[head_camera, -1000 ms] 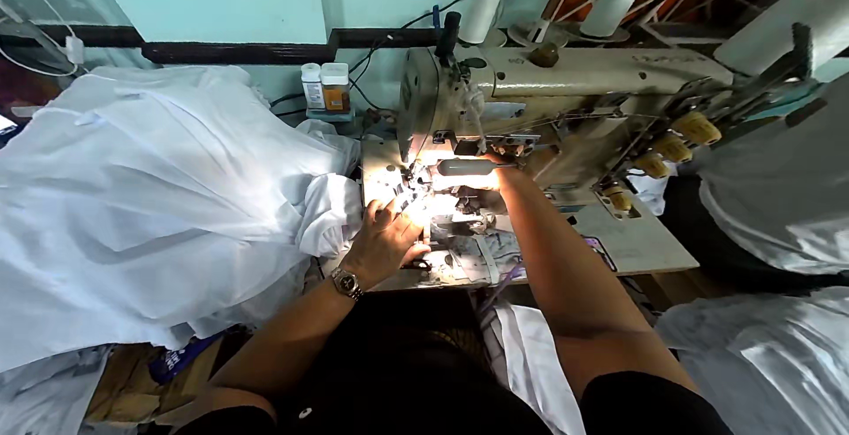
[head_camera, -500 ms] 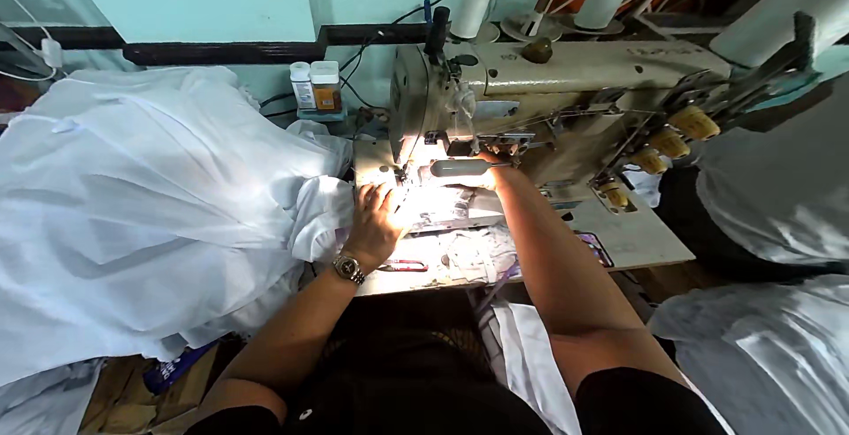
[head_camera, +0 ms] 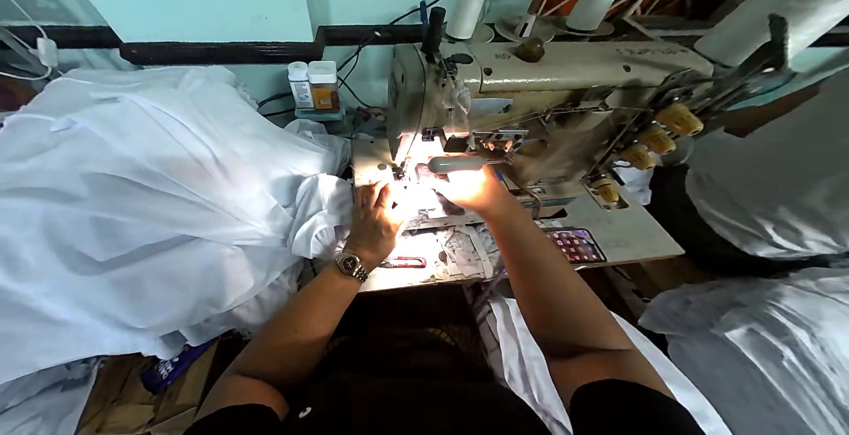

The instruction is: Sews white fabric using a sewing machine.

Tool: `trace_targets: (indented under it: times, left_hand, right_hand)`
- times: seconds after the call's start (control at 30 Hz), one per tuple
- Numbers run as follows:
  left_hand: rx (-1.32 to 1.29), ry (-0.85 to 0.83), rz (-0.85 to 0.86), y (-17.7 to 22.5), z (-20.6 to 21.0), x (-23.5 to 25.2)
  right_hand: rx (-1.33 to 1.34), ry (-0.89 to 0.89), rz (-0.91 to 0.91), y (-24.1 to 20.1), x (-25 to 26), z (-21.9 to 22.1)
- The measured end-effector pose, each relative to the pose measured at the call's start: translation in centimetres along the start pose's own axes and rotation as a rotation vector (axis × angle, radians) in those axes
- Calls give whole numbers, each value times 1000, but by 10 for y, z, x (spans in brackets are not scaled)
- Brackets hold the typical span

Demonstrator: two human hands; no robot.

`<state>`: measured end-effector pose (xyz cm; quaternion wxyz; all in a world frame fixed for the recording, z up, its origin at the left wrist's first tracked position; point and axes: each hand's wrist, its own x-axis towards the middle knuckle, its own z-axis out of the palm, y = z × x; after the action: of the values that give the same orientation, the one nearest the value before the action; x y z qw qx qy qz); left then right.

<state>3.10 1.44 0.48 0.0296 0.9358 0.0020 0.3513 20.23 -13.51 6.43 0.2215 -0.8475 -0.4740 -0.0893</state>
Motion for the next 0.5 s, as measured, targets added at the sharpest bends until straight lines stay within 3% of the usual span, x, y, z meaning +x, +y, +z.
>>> trace_targets:
  times: [0.33, 0.5]
  left_hand:
    - [-24, -26, -91, 10, -5, 4]
    - [-47, -43, -92, 7, -3, 5]
  right_hand:
    - [-181, 29, 122, -27, -43, -25]
    - [-59, 220, 165, -11, -80, -21]
